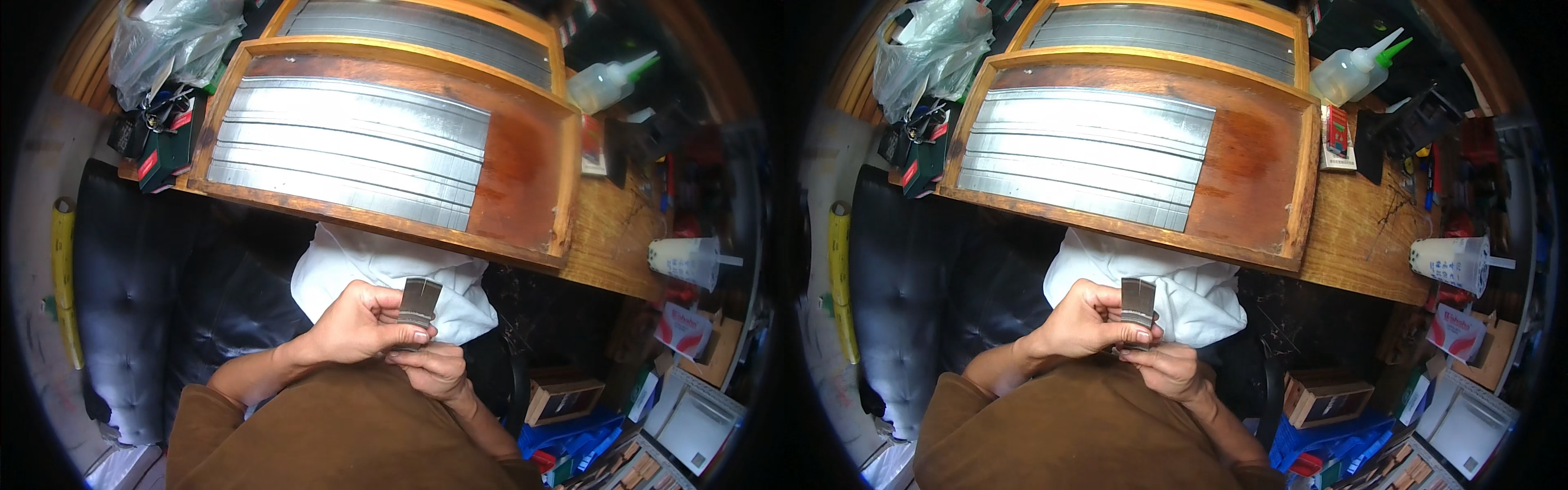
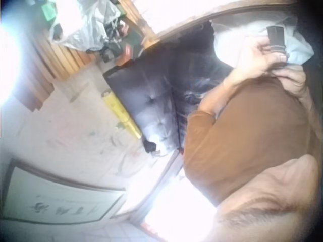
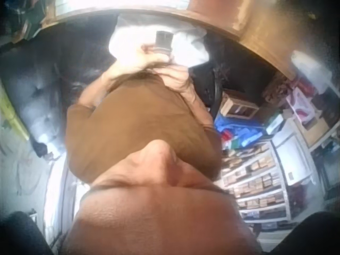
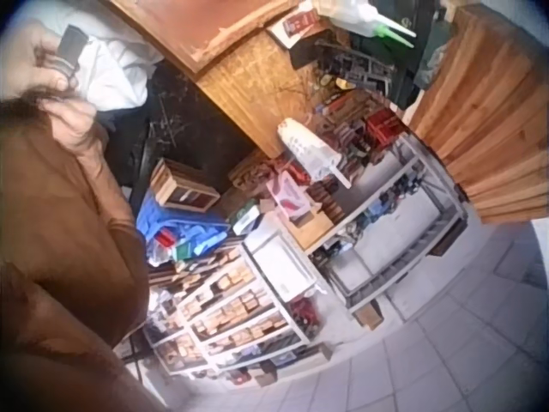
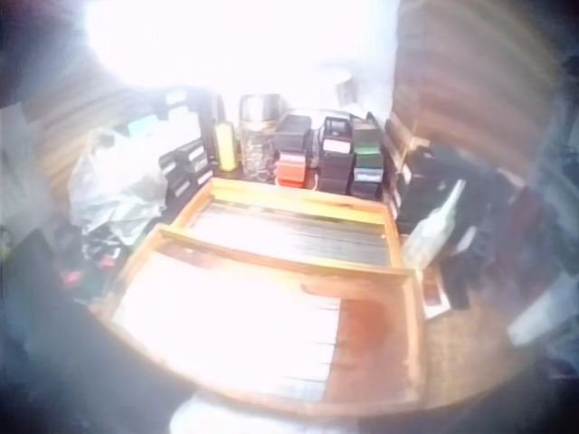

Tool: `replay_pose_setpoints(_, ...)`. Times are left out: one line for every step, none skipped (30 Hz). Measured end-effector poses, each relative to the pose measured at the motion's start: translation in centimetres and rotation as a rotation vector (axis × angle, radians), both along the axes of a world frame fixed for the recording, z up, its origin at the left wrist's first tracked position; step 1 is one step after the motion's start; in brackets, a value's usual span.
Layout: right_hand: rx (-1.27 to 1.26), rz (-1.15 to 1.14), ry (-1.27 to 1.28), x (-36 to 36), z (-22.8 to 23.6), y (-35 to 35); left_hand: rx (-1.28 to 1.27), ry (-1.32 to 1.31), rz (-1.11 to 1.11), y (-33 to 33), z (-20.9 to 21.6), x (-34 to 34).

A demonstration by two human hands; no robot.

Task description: The person wipes a small rectangular metal strip with a white cloth, repeatedly rubbing its edges and surfaces. The person handles the strip one at a time, turning it over and cleaning different sides while seated at a cluttered workbench.

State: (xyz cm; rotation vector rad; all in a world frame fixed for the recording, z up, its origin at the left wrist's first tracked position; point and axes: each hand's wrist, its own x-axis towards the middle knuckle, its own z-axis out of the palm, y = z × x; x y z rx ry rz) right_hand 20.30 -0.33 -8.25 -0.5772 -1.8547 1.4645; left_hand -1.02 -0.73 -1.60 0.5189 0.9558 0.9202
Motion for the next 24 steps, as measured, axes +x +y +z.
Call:
replay_pose_setpoints(-0.006,-0.008,0.000,0.0,-0.3,0.1,0.029,0.017,0.020,-0.2,0.0,0.1)
replay_pose_setpoints(-0.011,-0.016,-0.001,0.1,-0.6,0.2,0.059,0.034,0.038,-0.4,0.1,0.2)
replay_pose_setpoints(-0.016,-0.025,-0.001,0.1,-0.8,0.3,0.091,0.067,0.047,-0.6,-0.1,0.4)
replay_pose_setpoints(-0.042,0.002,-0.062,0.1,-0.5,0.5,0.121,0.104,0.060,-0.9,-0.6,0.5)
replay_pose_setpoints(-0.068,0.028,-0.122,0.1,-0.1,0.8,0.151,0.141,0.071,-1.1,-1.2,0.6)
replay_pose_setpoints(-0.093,0.053,-0.183,0.2,0.6,1.3,0.182,0.178,0.081,-1.2,-1.5,0.6)
replay_pose_setpoints(-0.077,0.048,-0.200,0.2,1.7,2.0,0.215,0.242,0.086,-1.5,-1.7,0.5)
replay_pose_setpoints(-0.062,0.036,-0.220,0.5,3.3,3.0,0.248,0.302,0.085,-1.6,-1.7,0.3)
replay_pose_setpoints(-0.047,0.024,-0.240,1.0,4.3,3.7,0.282,0.362,0.083,-1.8,-1.8,0.1)
replay_pose_setpoints(-0.013,-0.039,-0.261,1.7,4.5,4.3,0.274,0.395,0.080,-2.0,-1.8,-0.1)
replay_pose_setpoints(0.026,-0.153,-0.282,2.4,4.3,4.9,0.272,0.426,0.070,-2.1,-1.8,-0.2)
replay_pose_setpoints(0.065,-0.267,-0.302,3.0,4.1,5.6,0.270,0.458,0.060,-2.1,-1.9,-0.3)
replay_pose_setpoints(0.054,-0.382,-0.408,3.4,4.0,6.2,0.218,0.389,0.094,-2.0,-1.9,-0.1)
replay_pose_setpoints(0.043,-0.497,-0.514,3.6,4.0,6.8,0.166,0.320,0.129,-1.9,-2.0,0.2)
replay_pose_setpoints(0.141,-0.514,-0.617,3.7,3.6,7.4,0.114,0.251,0.164,-1.8,-2.1,0.4)
replay_pose_setpoints(0.095,-0.404,-0.672,4.3,3.2,7.5,0.048,0.199,0.173,-1.6,-2.3,0.5)
replay_pose_setpoints(0.049,-0.292,-0.726,5.0,2.8,7.5,-0.018,0.148,0.182,-1.3,-2.6,0.5)
replay_pose_setpoints(0.002,-0.179,-0.777,5.5,2.3,7.4,-0.084,0.097,0.191,-1.0,-2.8,0.4)
replay_pose_setpoints(-0.146,-0.118,-0.761,5.4,1.7,7.2,-0.129,0.119,0.192,-0.7,-3.0,0.3)
replay_pose_setpoints(-0.193,-0.118,-0.710,5.6,1.6,7.0,-0.157,0.125,0.173,-0.5,-3.2,0.3)
replay_pose_setpoints(-0.240,-0.119,-0.658,5.8,1.7,7.0,-0.186,0.132,0.154,-0.4,-3.4,0.2)
replay_pose_setpoints(-0.293,-0.119,-0.604,5.8,2.0,6.9,-0.220,0.139,0.133,-0.2,-3.5,0.1)
replay_pose_setpoints(-0.482,-0.103,-0.457,6.1,2.5,6.9,-0.244,0.126,0.122,-0.2,-3.6,0.1)
replay_pose_setpoints(-0.667,-0.087,-0.306,6.3,3.1,7.0,-0.245,0.127,0.130,-0.4,-3.8,0.2)
